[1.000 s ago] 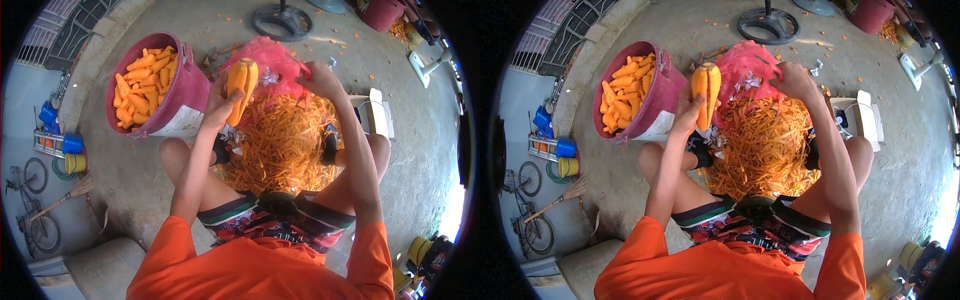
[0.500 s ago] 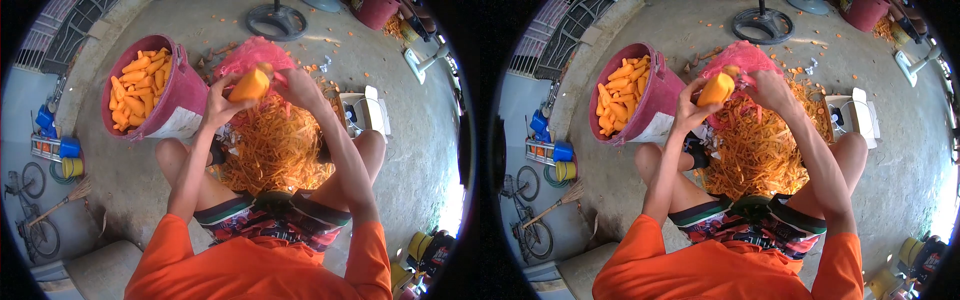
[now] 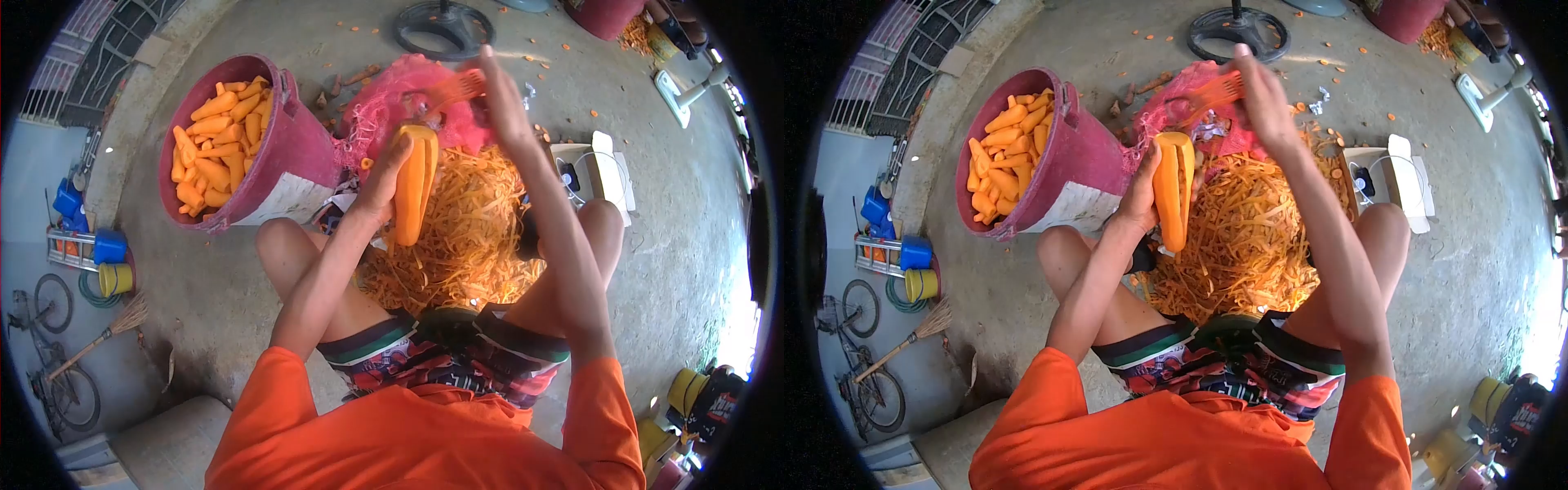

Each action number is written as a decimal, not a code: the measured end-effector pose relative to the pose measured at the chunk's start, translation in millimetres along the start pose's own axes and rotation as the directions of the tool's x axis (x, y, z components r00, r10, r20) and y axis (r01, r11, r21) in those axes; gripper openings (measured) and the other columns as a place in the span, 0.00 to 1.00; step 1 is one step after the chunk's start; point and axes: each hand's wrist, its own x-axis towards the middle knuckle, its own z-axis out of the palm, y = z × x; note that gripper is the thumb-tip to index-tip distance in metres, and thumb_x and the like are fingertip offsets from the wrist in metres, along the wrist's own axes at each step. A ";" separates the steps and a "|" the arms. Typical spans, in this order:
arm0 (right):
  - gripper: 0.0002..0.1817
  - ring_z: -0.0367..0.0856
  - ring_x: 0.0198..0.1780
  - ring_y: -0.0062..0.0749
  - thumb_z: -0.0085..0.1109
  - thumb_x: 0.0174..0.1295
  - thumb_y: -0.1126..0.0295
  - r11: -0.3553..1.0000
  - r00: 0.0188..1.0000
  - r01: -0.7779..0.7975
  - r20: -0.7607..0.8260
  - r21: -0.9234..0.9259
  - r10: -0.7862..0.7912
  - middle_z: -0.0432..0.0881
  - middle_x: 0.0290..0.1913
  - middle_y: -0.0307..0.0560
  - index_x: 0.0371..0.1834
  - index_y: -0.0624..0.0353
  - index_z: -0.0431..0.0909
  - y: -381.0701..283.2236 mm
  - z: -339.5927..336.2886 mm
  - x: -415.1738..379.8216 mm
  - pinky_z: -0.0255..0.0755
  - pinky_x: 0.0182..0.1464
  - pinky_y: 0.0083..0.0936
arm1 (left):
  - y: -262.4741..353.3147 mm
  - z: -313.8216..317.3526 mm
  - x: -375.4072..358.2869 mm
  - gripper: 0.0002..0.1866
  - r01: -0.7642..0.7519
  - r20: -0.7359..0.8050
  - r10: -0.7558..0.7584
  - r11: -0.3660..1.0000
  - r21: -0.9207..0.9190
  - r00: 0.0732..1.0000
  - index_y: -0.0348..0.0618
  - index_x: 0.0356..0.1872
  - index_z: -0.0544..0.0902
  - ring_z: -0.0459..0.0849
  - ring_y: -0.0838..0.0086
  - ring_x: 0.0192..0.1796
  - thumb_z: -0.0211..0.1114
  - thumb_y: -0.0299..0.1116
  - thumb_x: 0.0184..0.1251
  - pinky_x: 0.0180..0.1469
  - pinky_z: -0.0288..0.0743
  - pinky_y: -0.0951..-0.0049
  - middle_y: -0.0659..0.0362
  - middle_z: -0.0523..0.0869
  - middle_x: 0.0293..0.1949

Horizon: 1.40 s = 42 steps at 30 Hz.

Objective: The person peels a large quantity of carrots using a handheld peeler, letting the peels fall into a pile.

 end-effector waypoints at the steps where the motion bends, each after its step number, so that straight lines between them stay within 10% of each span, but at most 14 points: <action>1: 0.38 0.75 0.30 0.25 0.37 0.79 0.33 0.994 0.995 -0.069 0.065 -0.088 0.075 0.78 0.30 0.36 0.47 0.62 0.79 -9.7 6.5 -5.3 0.69 0.32 0.26 | 2.1 4.8 1.4 0.39 0.022 -0.011 -0.022 0.999 0.050 1.000 0.47 0.60 0.77 0.87 0.70 0.36 0.56 0.75 0.71 0.37 0.83 0.69 0.59 0.85 0.42; 6: 0.30 0.86 0.42 0.48 0.42 0.83 0.44 0.895 0.927 0.376 0.111 -0.239 -0.359 0.85 0.43 0.50 0.56 0.67 0.72 3.4 36.1 -6.9 0.76 0.44 0.44 | 16.4 10.2 16.0 0.32 0.120 -0.055 -0.133 0.973 -0.196 0.990 0.47 0.53 0.82 0.87 0.66 0.32 0.43 0.65 0.82 0.32 0.83 0.66 0.56 0.87 0.37; 10: 0.16 0.84 0.48 0.65 0.50 0.82 0.58 0.724 0.928 0.373 0.244 -0.580 -0.282 0.86 0.44 0.63 0.53 0.61 0.69 -20.6 21.2 -17.1 0.76 0.46 0.49 | 31.5 7.7 21.0 0.27 0.027 -0.173 -0.095 0.934 -0.357 0.980 0.48 0.54 0.82 0.88 0.65 0.39 0.42 0.57 0.85 0.37 0.85 0.61 0.58 0.88 0.41; 24: 0.19 0.86 0.45 0.62 0.57 0.77 0.62 0.656 0.803 0.580 0.473 -0.484 -0.362 0.86 0.38 0.64 0.60 0.65 0.71 -8.0 33.6 -40.3 0.76 0.43 0.50 | 41.0 -20.5 13.2 0.26 -0.013 -0.299 -0.073 0.961 -0.275 0.951 0.48 0.55 0.82 0.88 0.66 0.43 0.41 0.55 0.87 0.48 0.86 0.63 0.58 0.89 0.44; 32: 0.56 0.86 0.53 0.61 0.90 0.35 0.54 0.620 0.910 0.377 0.401 -0.688 -0.108 0.87 0.50 0.65 0.66 0.67 0.68 -11.8 54.1 -52.1 0.79 0.54 0.45 | 41.6 -12.3 15.3 0.31 -0.049 -0.356 -0.040 0.970 -0.238 0.934 0.46 0.54 0.81 0.88 0.64 0.40 0.39 0.62 0.84 0.45 0.86 0.61 0.55 0.88 0.41; 36: 0.58 0.86 0.47 0.66 0.89 0.37 0.53 0.608 0.881 0.453 0.433 -0.651 -0.192 0.86 0.40 0.68 0.68 0.68 0.62 -5.6 54.3 -51.9 0.80 0.48 0.51 | 38.6 -15.8 20.6 0.32 -0.077 -0.408 -0.030 0.967 -0.242 0.913 0.46 0.53 0.82 0.88 0.64 0.43 0.37 0.61 0.86 0.45 0.85 0.59 0.55 0.89 0.42; 42: 0.56 0.87 0.54 0.59 0.90 0.36 0.55 0.598 0.917 0.374 0.381 -0.709 -0.122 0.87 0.50 0.65 0.68 0.67 0.67 -13.8 55.9 -55.3 0.80 0.54 0.44 | 35.9 -19.3 22.5 0.32 -0.071 -0.381 -0.026 0.968 -0.240 0.924 0.47 0.51 0.83 0.88 0.65 0.39 0.38 0.62 0.85 0.41 0.84 0.60 0.55 0.89 0.39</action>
